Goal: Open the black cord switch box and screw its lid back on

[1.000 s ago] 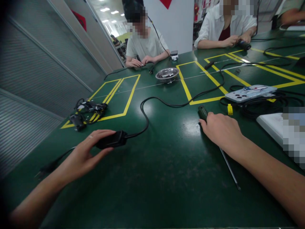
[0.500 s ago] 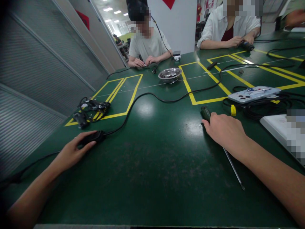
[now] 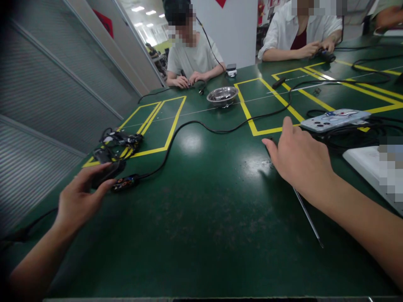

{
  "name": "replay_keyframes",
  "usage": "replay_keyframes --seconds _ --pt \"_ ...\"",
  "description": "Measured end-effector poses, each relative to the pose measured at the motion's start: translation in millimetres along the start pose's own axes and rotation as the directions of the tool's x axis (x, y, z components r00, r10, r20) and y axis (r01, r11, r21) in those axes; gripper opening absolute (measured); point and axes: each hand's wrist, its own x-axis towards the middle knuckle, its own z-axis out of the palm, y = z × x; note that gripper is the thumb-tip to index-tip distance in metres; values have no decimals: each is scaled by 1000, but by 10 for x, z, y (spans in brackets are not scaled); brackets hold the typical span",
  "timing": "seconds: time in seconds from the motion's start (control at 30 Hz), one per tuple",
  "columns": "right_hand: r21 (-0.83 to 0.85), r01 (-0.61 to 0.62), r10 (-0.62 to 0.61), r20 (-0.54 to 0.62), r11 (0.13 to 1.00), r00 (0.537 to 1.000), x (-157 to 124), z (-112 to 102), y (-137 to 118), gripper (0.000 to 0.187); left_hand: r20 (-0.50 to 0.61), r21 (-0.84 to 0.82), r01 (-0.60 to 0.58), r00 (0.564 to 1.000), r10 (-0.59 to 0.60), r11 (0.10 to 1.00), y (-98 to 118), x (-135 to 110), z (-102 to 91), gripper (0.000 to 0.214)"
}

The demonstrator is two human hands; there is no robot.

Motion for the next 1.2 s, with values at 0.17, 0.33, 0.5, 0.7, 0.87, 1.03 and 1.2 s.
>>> replay_keyframes --seconds 0.17,0.33,0.5,0.7,0.87,1.03,1.2 --pt "708 68 -328 238 703 914 -30 -32 -498 72 144 -109 -332 927 345 937 942 111 282 41" --pt "942 -191 -454 303 277 838 -179 100 -823 49 210 -372 -400 843 495 838 1730 57 721 33" --pt "883 -455 -432 456 113 778 -306 216 -756 49 205 -429 -293 889 408 854 1828 -100 893 32" --pt "860 -510 -451 465 26 762 -343 288 -704 35 210 -446 -377 838 504 812 1728 -101 884 43" --pt "782 -610 -425 512 -129 746 -178 315 -535 26 203 -291 -575 744 637 765 1248 145 662 42" --pt "795 -589 -321 525 -147 788 -5 373 -376 36 242 62 -302 929 279 951 365 263 234 36" --pt "815 -553 -181 525 -172 832 132 432 -273 37 286 309 -135 957 44 942 -322 135 128 41"
